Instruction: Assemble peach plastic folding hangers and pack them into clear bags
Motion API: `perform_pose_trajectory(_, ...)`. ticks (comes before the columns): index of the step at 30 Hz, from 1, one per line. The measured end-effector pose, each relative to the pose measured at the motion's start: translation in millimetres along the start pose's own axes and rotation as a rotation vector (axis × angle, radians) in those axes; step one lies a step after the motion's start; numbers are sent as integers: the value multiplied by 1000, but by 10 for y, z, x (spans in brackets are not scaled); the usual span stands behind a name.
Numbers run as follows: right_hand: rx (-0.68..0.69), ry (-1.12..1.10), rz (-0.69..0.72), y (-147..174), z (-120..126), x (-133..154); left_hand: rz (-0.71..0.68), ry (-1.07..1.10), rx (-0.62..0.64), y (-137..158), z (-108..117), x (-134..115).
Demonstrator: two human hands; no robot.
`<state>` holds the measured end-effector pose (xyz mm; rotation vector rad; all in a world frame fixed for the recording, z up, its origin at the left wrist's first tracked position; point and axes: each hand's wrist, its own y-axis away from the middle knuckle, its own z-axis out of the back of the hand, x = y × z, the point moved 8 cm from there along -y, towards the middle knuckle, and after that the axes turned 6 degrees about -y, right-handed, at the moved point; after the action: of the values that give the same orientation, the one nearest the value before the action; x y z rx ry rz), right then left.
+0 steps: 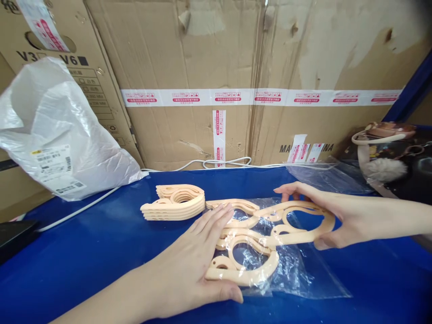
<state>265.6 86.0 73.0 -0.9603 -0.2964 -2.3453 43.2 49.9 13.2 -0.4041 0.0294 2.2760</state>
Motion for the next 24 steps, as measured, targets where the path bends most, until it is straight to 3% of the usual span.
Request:
perform_pose_trajectory(2, 107, -42, -22, -66, -238, 10, -3, 2, -1, -6, -2, -1)
perform_pose_trajectory(5, 21, -2, 18, -134, -405, 49, -32, 3, -23, -17, 52, -48)
perform_pose_trajectory(8, -95, 135, 71, -135, -393, 44, -84, -22, -38, -31, 134, -136)
perform_pose_trajectory(12, -53, 215, 79, -123, -255, -36, -170, -97, -45, -42, 193, -267)
perform_pose_trajectory(16, -30, 147, 95, -164, -199, -40, -228, -176, -58, -41, 178, -367)
perform_pose_trajectory(24, -150, -115, 200, -278, -503, 71, -263, -203, -67, -43, 118, -419)
